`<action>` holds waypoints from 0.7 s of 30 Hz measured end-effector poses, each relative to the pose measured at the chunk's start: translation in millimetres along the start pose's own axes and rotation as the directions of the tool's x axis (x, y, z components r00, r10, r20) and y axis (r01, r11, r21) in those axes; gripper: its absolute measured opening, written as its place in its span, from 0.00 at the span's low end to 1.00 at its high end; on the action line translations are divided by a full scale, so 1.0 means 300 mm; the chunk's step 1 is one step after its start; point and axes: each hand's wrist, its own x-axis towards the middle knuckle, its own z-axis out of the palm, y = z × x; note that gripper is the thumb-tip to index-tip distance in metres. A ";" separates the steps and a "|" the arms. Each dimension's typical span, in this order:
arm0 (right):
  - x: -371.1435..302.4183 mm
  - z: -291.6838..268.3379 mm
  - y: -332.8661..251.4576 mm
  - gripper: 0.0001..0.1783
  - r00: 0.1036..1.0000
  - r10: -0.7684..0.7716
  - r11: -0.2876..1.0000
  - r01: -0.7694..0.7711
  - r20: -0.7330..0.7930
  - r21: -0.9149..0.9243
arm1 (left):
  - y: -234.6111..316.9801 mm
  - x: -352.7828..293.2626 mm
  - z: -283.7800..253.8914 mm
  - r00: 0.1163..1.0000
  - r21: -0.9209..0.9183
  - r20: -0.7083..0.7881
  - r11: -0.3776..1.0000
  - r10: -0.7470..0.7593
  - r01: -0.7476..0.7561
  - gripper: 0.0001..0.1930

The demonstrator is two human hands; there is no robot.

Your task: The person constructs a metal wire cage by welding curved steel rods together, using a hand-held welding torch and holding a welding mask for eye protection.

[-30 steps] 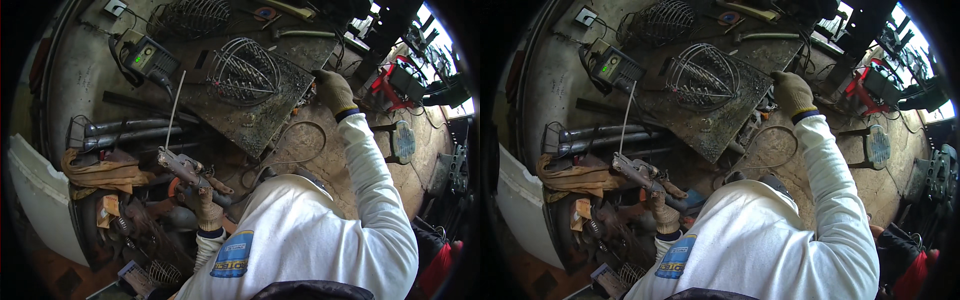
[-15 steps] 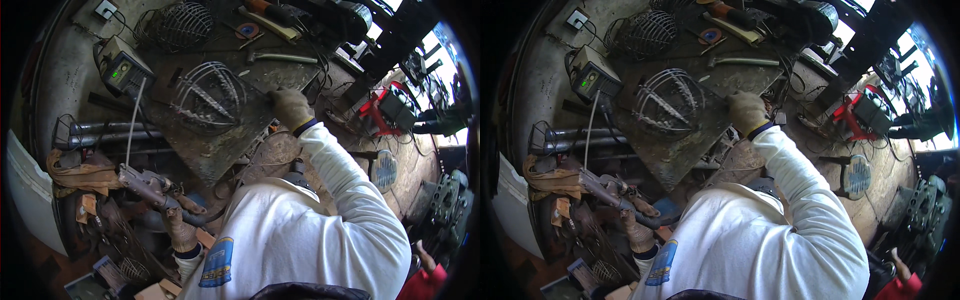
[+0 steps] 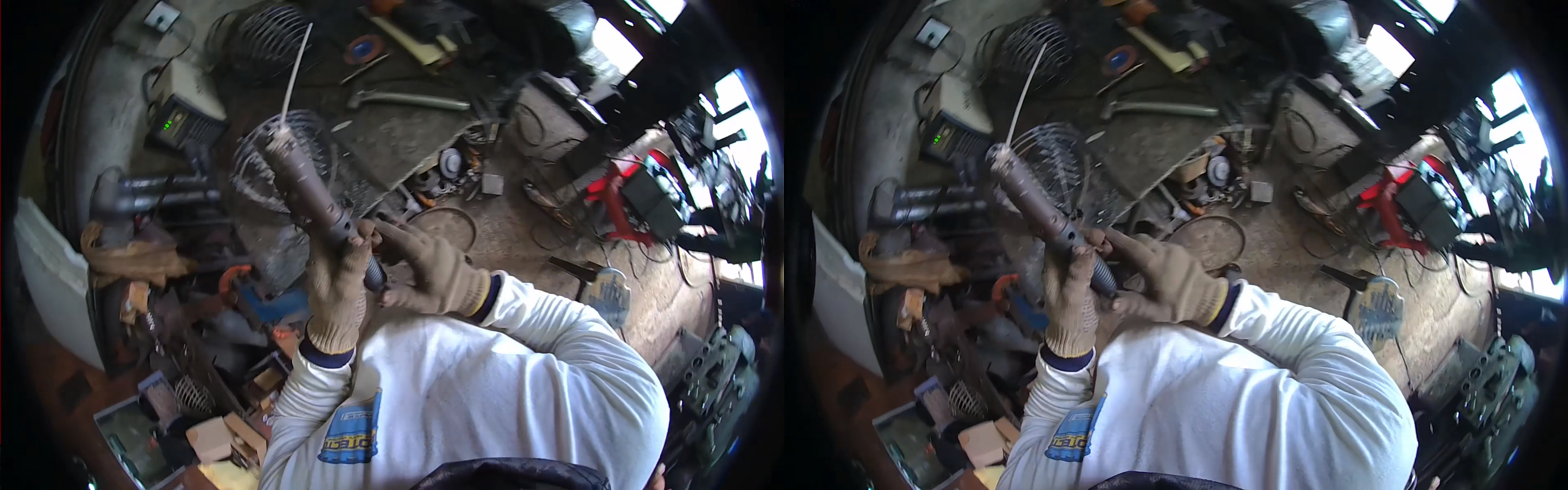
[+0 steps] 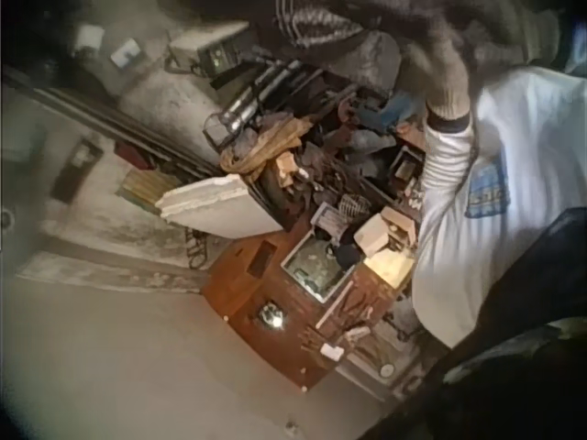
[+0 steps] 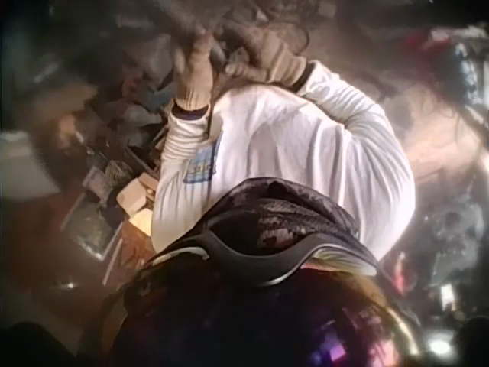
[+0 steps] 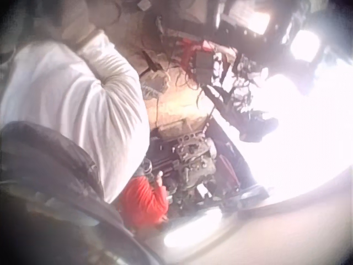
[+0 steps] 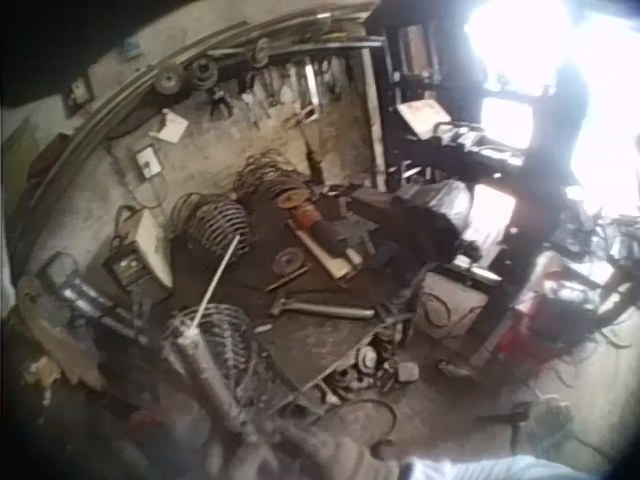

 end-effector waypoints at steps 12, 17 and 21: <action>-0.136 -0.305 -0.022 0.40 0.809 0.035 0.941 -0.224 -0.587 -0.252 | 0.064 0.133 0.436 0.720 0.053 0.583 0.867 0.376 -0.496 0.29; -0.139 -0.495 0.013 0.32 0.564 0.111 0.994 -0.071 -0.819 0.086 | -0.050 0.093 0.372 0.549 -0.183 0.696 0.854 0.462 -0.487 0.25; -0.080 -0.727 0.033 0.28 0.466 0.056 0.958 -0.275 -0.883 -0.084 | -0.028 0.075 0.289 0.722 -0.106 0.617 0.941 0.315 -0.320 0.24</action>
